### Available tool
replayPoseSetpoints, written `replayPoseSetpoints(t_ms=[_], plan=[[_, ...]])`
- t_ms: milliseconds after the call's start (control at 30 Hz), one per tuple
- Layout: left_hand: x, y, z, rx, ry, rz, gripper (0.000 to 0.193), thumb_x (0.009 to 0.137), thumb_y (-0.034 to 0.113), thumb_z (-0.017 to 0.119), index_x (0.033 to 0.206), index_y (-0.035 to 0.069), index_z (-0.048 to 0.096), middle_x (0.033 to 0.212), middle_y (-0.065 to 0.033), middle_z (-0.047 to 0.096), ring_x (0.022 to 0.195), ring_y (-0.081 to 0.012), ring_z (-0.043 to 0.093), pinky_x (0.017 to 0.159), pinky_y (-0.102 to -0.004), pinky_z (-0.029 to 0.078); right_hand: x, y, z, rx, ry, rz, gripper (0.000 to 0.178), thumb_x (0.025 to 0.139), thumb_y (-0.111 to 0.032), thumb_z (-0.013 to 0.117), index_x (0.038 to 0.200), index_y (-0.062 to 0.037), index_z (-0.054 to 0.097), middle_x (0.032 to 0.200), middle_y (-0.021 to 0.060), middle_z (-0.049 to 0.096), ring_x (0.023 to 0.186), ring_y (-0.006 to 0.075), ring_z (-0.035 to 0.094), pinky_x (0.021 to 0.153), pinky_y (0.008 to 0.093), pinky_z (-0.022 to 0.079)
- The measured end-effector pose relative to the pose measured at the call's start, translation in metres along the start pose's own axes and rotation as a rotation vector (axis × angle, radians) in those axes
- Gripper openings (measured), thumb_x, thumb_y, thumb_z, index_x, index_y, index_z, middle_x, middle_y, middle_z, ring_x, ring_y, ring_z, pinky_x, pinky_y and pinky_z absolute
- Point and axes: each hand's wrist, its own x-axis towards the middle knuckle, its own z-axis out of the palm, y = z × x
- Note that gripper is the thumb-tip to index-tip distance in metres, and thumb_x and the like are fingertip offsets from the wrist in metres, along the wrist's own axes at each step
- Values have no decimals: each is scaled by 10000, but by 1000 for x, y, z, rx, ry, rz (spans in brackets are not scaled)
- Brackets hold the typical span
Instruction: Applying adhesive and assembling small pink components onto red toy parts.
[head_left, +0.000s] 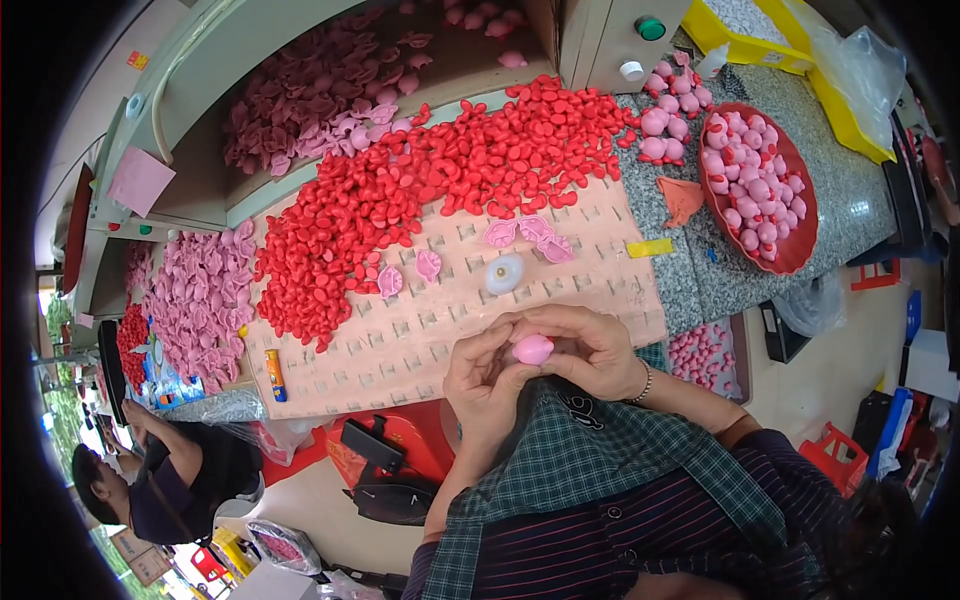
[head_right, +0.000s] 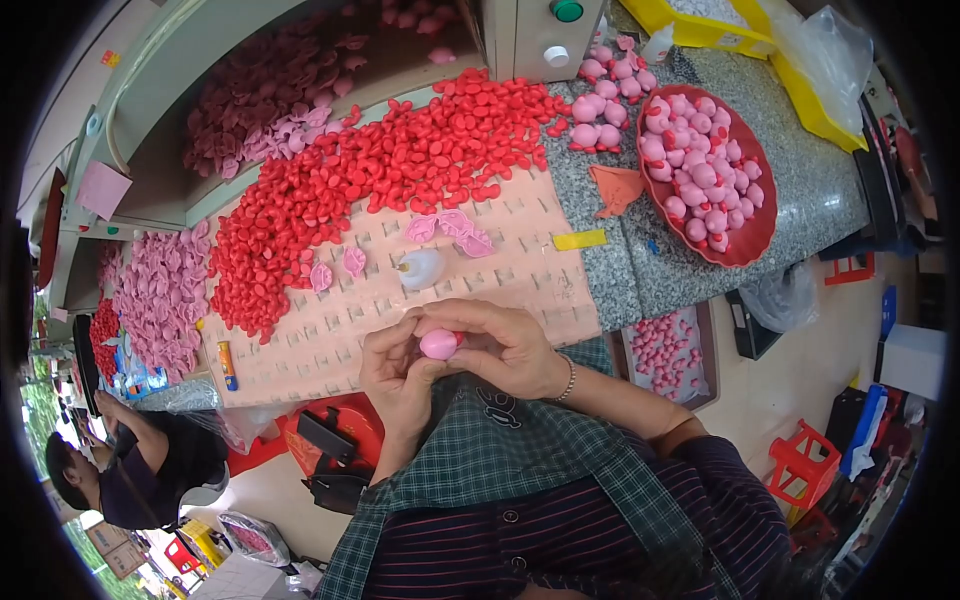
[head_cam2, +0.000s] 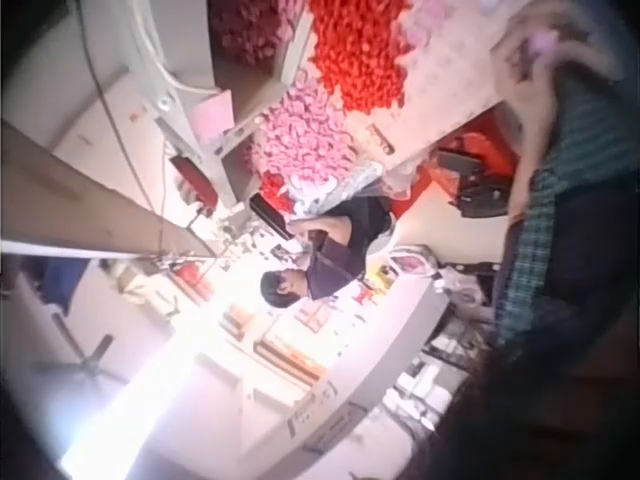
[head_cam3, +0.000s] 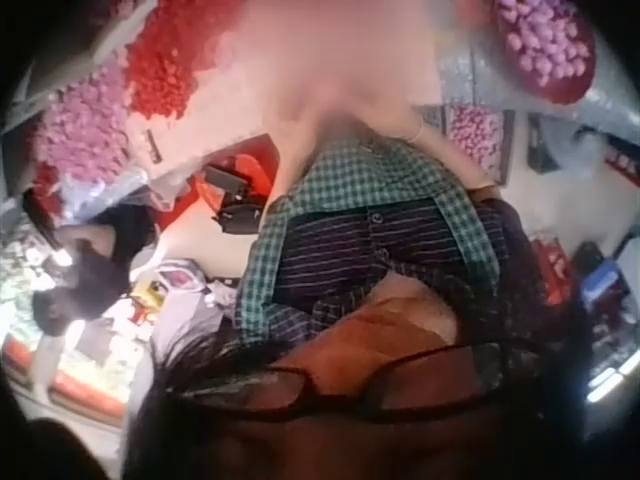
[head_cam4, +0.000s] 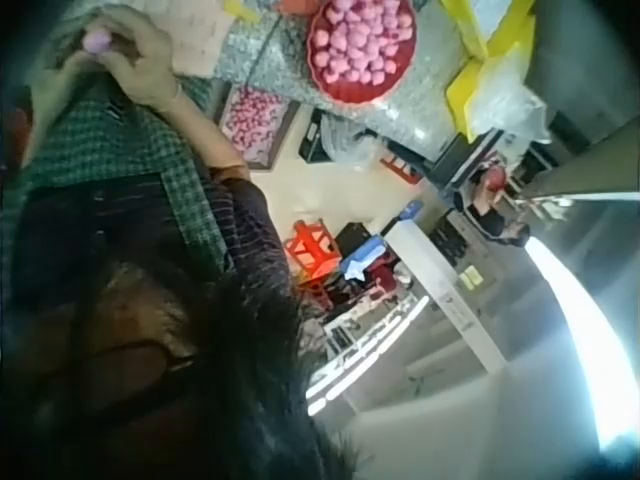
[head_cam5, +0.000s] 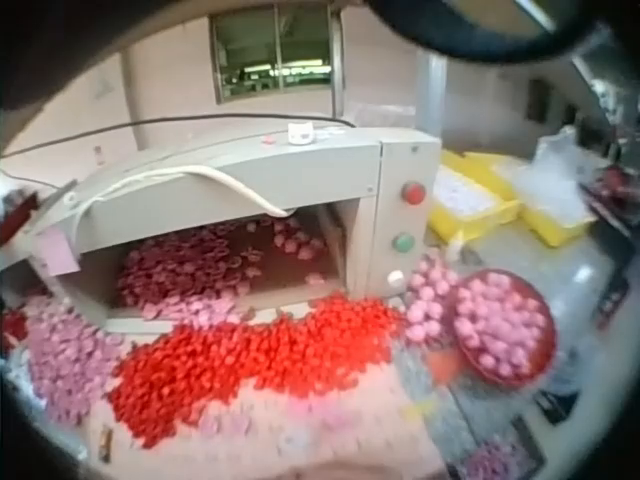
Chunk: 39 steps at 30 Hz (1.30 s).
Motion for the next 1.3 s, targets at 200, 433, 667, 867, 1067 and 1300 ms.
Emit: replayPoseSetpoints(t_ms=[200, 433, 667, 867, 1067, 1300], plan=[[1, 0, 2, 13, 8, -20, 433, 858, 9, 727, 1222, -29, 496, 1267, -219, 593, 1133, -256, 621, 971, -360, 516, 7, -2, -4, -391, -18, -185, 399, 837, 74, 653, 1225, -15, 625, 1204, 153, 657, 1141, 257, 625, 961, 365, 482], [-1, -1, 4, 39, 11, -13, 437, 870, 11, 715, 1234, -35, 477, 1291, -229, 574, 1150, -255, 609, 983, -358, 506, 4, 5, -4, -313, 18, -144, 385, 817, 43, 675, 1194, -27, 642, 1212, 132, 670, 1098, 238, 614, 962, 348, 450], [2, 3, 7, 12, -7, -32, 420, 878, -8, 698, 1230, -34, 470, 1312, -240, 556, 1192, -274, 584, 1017, -373, 484, 5, 3, -3, -357, 62, -131, 427, 822, 18, 684, 1241, -30, 616, 1227, 115, 665, 1088, 220, 608, 965, 334, 442], [5, 3, 5, -21, -50, -30, 434, 880, -23, 687, 1245, -24, 452, 1324, -241, 545, 1209, -282, 575, 1023, -376, 482, 6, 4, -6, -347, 42, -174, 415, 823, 29, 681, 1230, -37, 629, 1205, 113, 676, 1116, 230, 612, 966, 348, 442], [8, 18, 13, 91, -27, -59, 407, 889, -52, 663, 1233, -11, 449, 1279, -210, 570, 1202, -261, 580, 1024, -355, 473, 9, 2, -8, -338, 1, -202, 320, 825, 49, 668, 1135, -31, 673, 1161, 127, 689, 1146, 258, 629, 964, 359, 435], [8, 35, 13, 501, -64, -115, 461, 881, -60, 666, 1260, 4, 411, 1310, -196, 540, 1204, -234, 564, 1033, -336, 447, 9, 4, -7, -329, 12, -220, 256, 823, 53, 666, 1061, -33, 695, 1121, 146, 696, 1139, 276, 647, 949, 373, 430]])
